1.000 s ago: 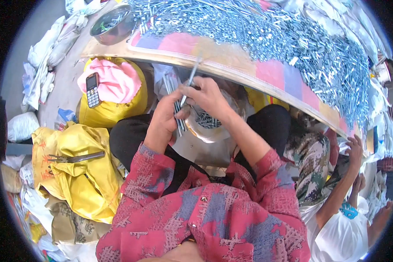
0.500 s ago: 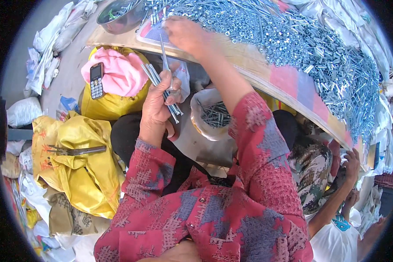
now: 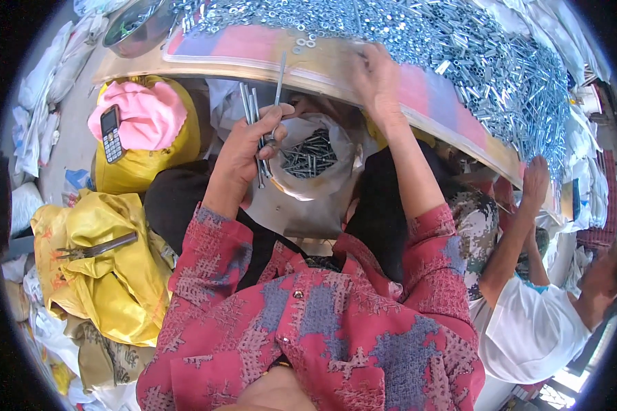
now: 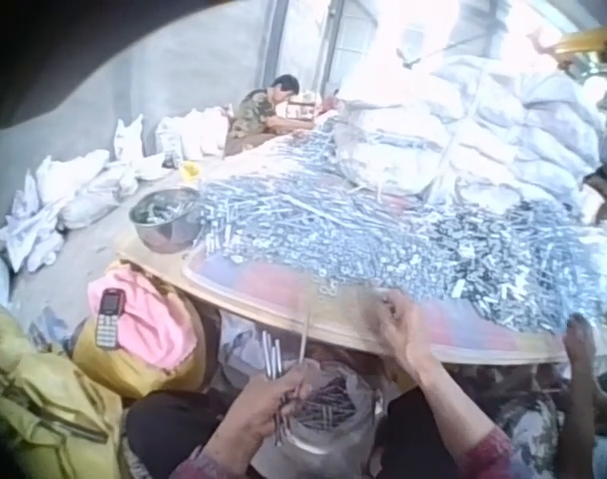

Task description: The person assembles metal hardware by sliding washers onto long metal pins and organizing them into bundles by hand.

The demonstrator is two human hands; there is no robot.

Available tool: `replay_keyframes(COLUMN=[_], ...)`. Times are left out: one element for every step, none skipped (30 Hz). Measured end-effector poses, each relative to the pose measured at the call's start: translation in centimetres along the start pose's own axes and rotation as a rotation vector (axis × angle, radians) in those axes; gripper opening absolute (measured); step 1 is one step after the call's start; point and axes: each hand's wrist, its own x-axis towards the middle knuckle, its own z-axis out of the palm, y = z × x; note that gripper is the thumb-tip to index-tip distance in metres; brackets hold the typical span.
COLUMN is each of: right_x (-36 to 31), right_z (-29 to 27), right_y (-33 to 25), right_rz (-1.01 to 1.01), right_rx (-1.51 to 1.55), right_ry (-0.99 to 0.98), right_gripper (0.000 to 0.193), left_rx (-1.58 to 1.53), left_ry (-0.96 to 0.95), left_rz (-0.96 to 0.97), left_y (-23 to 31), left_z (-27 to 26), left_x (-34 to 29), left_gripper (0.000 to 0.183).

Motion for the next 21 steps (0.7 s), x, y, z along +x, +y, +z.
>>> replay_keyframes(right_x=[-0.4, -0.6, -0.5, -0.2, 0.3, 1.0, 1.7, 2.2, 2.6, 3.3, 4.2, 4.2, 4.4, 4.5, 4.1, 3.3, 2.5, 1.8, 0.9, 0.2, -0.2], right_z=[-0.7, -0.8, -0.4, 0.3, 1.3, 2.6, 4.0, 4.7, 5.3, 6.0, 6.9, 7.4, 7.5, 7.6, 7.4, 6.5, 5.7, 4.7, 3.3, 2.6, 2.4], right_y=[0.2, 0.2, -0.1, -0.8, -0.9, -1.0, -1.1, -1.2, -1.3, -1.4, -0.6, 0.3, 0.0, -0.2, -0.2, -0.7, -1.4, -2.2, -3.2, -4.0, -4.4], right_rz=[0.174, 0.181, 0.114, 0.040, 0.043, -0.067, -0.178, -0.174, -0.150, -0.131, -0.147, -0.146, -0.151, -0.155, -0.156, -0.087, -0.021, -0.020, 0.148, 0.317, 0.326], right_rx=[0.036, 0.033, 0.103, 0.185, 0.186, 0.105, 0.031, 0.027, -0.136, -0.290, -0.304, -0.307, -0.294, -0.283, -0.286, -0.165, -0.040, -0.046, 0.235, 0.524, 0.522], right_ry=[-0.019, -0.016, -0.015, -0.017, -0.015, 0.017, 0.044, 0.043, -0.007, -0.060, -0.074, -0.076, -0.041, -0.005, -0.010, 0.026, 0.061, 0.061, -0.035, -0.127, -0.121], right_gripper=[0.022, 0.022, 0.021, 0.020, 0.020, 0.018, 0.017, 0.017, 0.018, 0.020, 0.024, 0.024, 0.023, 0.021, 0.021, 0.022, 0.022, 0.022, 0.024, 0.027, 0.027], left_rx=[0.031, 0.063, 0.065, 0.068, 0.067, 0.069, 0.082, 0.093, 0.090, 0.137, 0.183, 0.180, 0.206, 0.231, 0.226, 0.271, 0.316, 0.313, 0.340, 0.370, 0.374], left_ry=[0.008, 0.016, 0.012, 0.021, 0.023, 0.024, 0.030, 0.025, 0.022, 0.052, 0.076, 0.075, 0.090, 0.103, 0.104, 0.073, 0.047, 0.042, 0.020, 0.002, -0.004], left_rz=[0.002, 0.005, -0.001, 0.011, 0.021, 0.019, 0.034, 0.044, 0.039, 0.068, 0.095, 0.092, 0.118, 0.142, 0.141, 0.106, 0.074, 0.073, 0.077, 0.079, 0.071], left_y=[-0.1, -0.2, -0.4, -0.3, -0.4, -0.4, -0.3, -0.4, -0.5, -0.4, -0.5, -0.5, -0.5, -0.5, -0.5, -0.4, -0.3, -0.1, -0.1, -0.1, -0.2], left_z=[0.3, 0.5, 0.7, 0.8, 0.9, 1.0, 1.0, 1.1, 1.2, 1.3, 1.4, 1.5, 1.4, 1.4, 1.3, 1.3, 1.3, 1.5, 1.8, 1.9, 1.8], left_x=[0.1, 0.2, 0.3, 0.1, 0.3, 0.4, 0.3, 0.6, 0.9, 0.8, 0.8, 0.9, 1.0, 1.1, 0.9, 1.0, 1.0, 1.0, 0.9, 0.5, 0.2], left_gripper=[0.031, 0.030, 0.030, 0.030, 0.030, 0.030, 0.029, 0.029, 0.029, 0.027, 0.025, 0.025, 0.023, 0.021, 0.021, 0.024, 0.028, 0.028, 0.027, 0.027, 0.027])
